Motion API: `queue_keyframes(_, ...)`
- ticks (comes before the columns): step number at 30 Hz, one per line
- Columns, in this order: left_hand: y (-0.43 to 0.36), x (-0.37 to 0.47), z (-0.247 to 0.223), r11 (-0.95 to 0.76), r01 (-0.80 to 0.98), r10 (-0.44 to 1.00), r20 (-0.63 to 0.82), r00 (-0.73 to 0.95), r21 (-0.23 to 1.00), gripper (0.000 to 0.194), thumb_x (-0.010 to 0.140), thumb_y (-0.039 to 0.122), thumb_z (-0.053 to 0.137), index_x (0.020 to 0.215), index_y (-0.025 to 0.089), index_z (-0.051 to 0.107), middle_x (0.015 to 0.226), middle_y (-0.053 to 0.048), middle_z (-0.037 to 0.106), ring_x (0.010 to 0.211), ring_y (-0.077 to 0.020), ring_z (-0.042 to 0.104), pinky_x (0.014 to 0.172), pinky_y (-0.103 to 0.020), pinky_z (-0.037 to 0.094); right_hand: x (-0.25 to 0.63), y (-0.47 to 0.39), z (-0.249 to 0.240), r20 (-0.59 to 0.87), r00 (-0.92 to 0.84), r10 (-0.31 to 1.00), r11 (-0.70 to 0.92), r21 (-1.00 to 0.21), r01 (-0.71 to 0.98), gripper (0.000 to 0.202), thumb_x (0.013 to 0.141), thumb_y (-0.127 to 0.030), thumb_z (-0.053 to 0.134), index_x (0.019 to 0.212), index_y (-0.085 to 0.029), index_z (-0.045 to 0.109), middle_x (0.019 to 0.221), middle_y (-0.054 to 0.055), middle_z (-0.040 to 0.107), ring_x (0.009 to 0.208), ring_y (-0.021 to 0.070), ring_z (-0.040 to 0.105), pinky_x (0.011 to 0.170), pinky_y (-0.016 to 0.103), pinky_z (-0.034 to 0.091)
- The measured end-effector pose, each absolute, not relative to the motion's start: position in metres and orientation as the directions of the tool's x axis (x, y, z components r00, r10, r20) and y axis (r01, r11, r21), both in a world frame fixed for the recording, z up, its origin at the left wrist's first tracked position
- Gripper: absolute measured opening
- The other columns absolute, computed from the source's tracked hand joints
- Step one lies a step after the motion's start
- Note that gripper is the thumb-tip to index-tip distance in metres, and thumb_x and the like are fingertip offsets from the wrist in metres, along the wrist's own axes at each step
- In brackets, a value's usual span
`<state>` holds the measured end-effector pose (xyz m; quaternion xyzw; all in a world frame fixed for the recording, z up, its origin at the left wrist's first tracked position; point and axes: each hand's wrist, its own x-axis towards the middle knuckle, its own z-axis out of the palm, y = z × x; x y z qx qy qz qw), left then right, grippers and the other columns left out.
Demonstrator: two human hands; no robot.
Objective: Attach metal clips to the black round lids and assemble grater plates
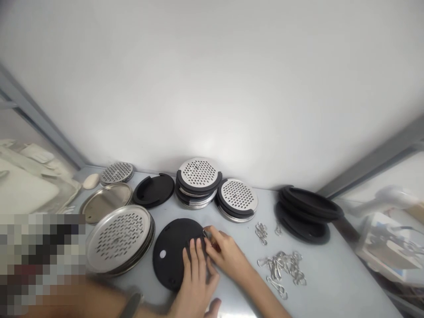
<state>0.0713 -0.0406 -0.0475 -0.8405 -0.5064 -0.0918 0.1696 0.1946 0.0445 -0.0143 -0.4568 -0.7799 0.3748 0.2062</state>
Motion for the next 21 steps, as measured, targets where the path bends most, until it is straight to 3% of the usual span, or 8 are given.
queue_keyframes(21,-0.0389,0.0695,-0.0523,-0.452,0.871,0.796,0.354,0.491,-0.192,0.065,0.068,0.064,0.056,0.096,0.007,0.064,0.122,-0.032,0.054,0.117,-0.0546,0.041,0.094,-0.074,0.015,0.1949,0.0441,-0.0177,-0.003,-0.480,0.877,0.288,-0.797,0.531,0.028,0.094,-0.033,0.041,0.118,-0.021,0.049,0.068,-0.004,0.050,0.060,0.0120,0.049,0.059,0.023,0.041)
